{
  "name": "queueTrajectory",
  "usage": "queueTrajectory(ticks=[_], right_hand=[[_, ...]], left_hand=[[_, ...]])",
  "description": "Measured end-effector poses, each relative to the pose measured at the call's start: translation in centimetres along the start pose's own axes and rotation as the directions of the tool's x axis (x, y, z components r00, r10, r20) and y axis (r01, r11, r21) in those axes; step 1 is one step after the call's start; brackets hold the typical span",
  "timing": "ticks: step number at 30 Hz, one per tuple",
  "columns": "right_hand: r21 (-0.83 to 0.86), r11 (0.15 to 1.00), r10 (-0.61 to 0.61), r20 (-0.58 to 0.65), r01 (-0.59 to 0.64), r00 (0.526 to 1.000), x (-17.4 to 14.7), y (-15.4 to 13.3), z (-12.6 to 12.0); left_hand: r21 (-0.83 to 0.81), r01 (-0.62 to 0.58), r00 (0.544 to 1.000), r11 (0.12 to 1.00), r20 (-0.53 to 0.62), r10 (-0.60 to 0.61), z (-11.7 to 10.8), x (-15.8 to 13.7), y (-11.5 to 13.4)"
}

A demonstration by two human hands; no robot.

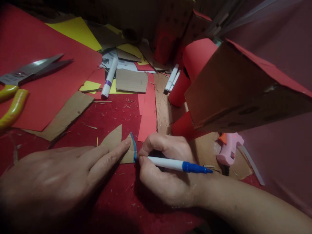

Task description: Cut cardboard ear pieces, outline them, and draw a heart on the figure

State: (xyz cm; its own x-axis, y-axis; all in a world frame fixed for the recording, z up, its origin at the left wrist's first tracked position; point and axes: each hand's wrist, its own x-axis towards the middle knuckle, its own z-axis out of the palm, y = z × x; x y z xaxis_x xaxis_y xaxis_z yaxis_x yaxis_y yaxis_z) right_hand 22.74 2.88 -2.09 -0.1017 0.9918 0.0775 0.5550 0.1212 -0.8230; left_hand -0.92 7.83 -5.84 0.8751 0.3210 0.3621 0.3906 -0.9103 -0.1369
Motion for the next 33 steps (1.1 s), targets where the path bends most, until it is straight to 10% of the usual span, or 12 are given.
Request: queueTrajectory(ticks=[7,33], right_hand=[[0.152,0.965,0.222,-0.055,-0.212,0.973,-0.5,-0.6,0.0],[0.004,0.999,0.036,-0.047,-0.036,0.998,0.1,-0.4,0.0]], left_hand=[[0.043,-0.090,0.996,0.995,0.011,0.090,-0.4,0.3,-0.5],[0.026,-0.082,0.997,0.996,0.006,0.082,0.0,-0.1,-0.4]])
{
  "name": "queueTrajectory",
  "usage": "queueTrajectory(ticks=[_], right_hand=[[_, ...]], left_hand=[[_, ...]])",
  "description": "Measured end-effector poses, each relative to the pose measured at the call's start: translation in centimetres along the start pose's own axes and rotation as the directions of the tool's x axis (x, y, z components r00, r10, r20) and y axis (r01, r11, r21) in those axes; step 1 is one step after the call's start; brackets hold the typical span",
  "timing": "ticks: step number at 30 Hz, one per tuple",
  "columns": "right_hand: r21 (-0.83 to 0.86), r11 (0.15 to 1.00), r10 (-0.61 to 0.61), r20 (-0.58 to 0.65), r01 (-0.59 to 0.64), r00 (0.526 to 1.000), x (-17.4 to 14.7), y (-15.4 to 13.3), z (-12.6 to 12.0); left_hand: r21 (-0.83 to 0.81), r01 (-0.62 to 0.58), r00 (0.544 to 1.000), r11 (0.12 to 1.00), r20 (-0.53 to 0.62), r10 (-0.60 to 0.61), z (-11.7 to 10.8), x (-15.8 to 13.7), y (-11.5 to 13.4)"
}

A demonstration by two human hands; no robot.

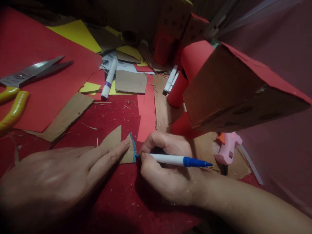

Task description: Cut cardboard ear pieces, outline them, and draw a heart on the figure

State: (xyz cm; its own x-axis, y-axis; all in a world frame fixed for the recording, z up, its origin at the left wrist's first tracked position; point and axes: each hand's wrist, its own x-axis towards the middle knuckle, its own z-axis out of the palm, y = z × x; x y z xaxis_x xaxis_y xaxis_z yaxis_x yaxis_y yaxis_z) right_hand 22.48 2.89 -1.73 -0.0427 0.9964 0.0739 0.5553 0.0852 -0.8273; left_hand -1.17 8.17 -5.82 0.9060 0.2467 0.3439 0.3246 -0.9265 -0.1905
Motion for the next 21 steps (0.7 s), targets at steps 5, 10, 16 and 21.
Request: queueTrajectory(ticks=[5,10,16,21], right_hand=[[-0.004,1.000,0.014,-0.031,-0.014,0.999,0.1,-0.2,0.2],[-0.026,0.997,-0.069,-0.033,0.068,0.997,0.0,0.4,0.6],[-0.013,0.995,-0.094,-0.011,0.094,0.995,-0.1,0.7,0.5],[-0.092,0.995,-0.040,-0.038,0.037,0.998,-0.1,0.4,0.6]], left_hand=[[0.022,0.002,1.000,1.000,-0.004,-0.002,0.0,-0.1,-0.1],[0.011,0.030,0.998,0.999,-0.050,-0.030,0.7,-0.3,0.2],[0.007,0.082,0.990,0.997,-0.115,-0.080,1.7,-0.6,0.8],[0.020,0.076,0.997,0.997,-0.031,-0.075,0.7,-0.4,0.5]])
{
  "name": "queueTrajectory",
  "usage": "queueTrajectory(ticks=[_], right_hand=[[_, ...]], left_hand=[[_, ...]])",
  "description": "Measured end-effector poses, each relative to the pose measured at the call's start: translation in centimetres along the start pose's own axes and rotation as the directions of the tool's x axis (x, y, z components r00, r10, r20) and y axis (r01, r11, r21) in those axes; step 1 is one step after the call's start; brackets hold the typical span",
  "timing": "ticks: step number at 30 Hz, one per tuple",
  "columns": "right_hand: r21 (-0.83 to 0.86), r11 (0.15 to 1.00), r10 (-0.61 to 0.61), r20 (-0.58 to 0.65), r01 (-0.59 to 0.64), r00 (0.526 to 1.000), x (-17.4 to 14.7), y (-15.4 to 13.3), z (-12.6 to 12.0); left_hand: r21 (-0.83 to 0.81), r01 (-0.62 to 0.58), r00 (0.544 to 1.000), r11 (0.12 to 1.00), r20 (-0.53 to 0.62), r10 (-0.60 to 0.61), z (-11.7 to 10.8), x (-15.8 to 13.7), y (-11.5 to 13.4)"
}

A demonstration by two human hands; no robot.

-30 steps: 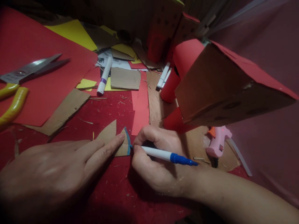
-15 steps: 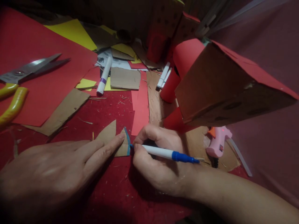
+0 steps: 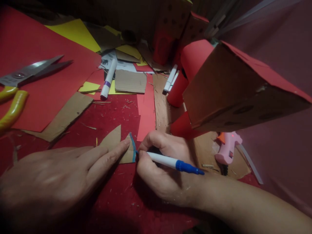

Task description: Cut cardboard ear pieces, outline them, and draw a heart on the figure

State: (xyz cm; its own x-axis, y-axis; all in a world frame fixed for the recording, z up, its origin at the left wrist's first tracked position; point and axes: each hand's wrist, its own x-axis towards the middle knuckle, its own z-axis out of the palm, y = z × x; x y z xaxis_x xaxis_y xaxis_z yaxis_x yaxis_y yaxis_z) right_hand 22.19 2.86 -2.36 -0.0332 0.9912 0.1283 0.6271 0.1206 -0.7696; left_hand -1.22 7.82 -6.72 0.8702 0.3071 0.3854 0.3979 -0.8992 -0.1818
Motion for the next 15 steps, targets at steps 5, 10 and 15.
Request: queueTrajectory(ticks=[5,10,15], right_hand=[[0.050,0.998,0.034,-0.003,-0.034,0.999,0.1,-0.3,-0.2],[0.127,0.983,0.141,-0.054,-0.133,0.989,0.2,-0.3,-0.4],[0.187,0.965,0.203,-0.082,-0.185,0.976,0.3,-0.5,0.0]], left_hand=[[0.006,-0.060,0.998,0.998,0.008,0.059,-0.4,0.4,-0.4],[-0.015,-0.012,0.996,1.000,-0.092,0.011,0.6,0.1,0.1],[-0.029,-0.070,0.997,0.997,-0.015,0.070,-0.3,0.4,-0.4]])
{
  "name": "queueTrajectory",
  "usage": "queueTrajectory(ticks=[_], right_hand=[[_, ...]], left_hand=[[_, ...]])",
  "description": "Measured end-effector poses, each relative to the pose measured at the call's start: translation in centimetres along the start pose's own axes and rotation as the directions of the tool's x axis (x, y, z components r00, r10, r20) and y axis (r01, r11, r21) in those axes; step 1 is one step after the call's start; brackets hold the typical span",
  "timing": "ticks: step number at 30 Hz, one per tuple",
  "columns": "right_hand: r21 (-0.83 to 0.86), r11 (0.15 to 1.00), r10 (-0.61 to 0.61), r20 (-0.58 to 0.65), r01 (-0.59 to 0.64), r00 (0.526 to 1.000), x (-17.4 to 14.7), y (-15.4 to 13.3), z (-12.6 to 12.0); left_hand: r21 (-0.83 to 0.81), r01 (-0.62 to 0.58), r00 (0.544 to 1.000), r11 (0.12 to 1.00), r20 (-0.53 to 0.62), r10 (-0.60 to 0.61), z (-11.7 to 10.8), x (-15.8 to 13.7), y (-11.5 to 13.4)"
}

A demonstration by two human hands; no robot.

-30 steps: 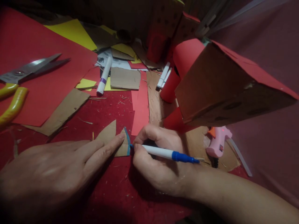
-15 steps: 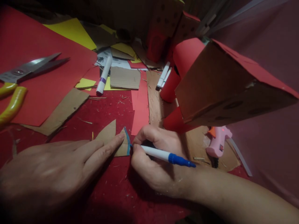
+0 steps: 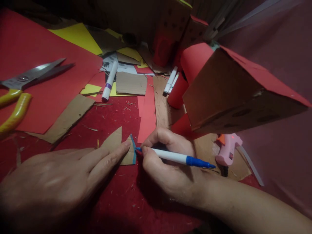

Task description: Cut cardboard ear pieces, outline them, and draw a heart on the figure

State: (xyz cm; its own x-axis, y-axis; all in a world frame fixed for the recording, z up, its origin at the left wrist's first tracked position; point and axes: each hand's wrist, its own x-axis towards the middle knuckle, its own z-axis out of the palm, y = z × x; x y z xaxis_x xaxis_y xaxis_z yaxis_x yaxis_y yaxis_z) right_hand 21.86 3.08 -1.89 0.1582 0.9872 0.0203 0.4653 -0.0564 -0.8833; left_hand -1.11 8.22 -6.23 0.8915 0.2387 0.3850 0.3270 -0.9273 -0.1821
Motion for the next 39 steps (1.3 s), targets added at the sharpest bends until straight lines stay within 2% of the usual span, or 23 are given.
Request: queueTrajectory(ticks=[8,15,19,23,29,39], right_hand=[[0.126,0.990,0.055,0.047,-0.060,0.997,0.1,0.7,0.7],[0.091,0.995,0.038,0.092,-0.047,0.995,0.0,1.4,0.5],[0.038,0.999,0.028,0.125,-0.033,0.992,-0.1,1.3,0.4],[-0.031,1.000,-0.002,0.097,0.005,0.995,0.0,0.9,0.5],[-0.082,0.995,-0.057,0.098,0.065,0.994,0.4,0.1,0.4],[-0.057,0.997,-0.044,0.123,0.051,0.992,0.3,0.5,0.4]], left_hand=[[-0.014,0.002,1.000,1.000,-0.017,-0.002,-0.8,0.3,-0.1],[0.013,-0.005,0.999,1.000,0.034,0.004,-1.0,0.5,0.0],[0.015,-0.007,1.000,1.000,-0.018,0.008,-0.5,0.5,0.0],[0.002,0.017,0.995,1.000,-0.099,-0.017,0.0,0.5,0.1],[0.018,-0.013,1.000,1.000,0.022,0.012,-0.8,0.4,0.0],[0.013,0.019,1.000,1.000,0.000,-0.019,-0.8,0.5,0.2]])
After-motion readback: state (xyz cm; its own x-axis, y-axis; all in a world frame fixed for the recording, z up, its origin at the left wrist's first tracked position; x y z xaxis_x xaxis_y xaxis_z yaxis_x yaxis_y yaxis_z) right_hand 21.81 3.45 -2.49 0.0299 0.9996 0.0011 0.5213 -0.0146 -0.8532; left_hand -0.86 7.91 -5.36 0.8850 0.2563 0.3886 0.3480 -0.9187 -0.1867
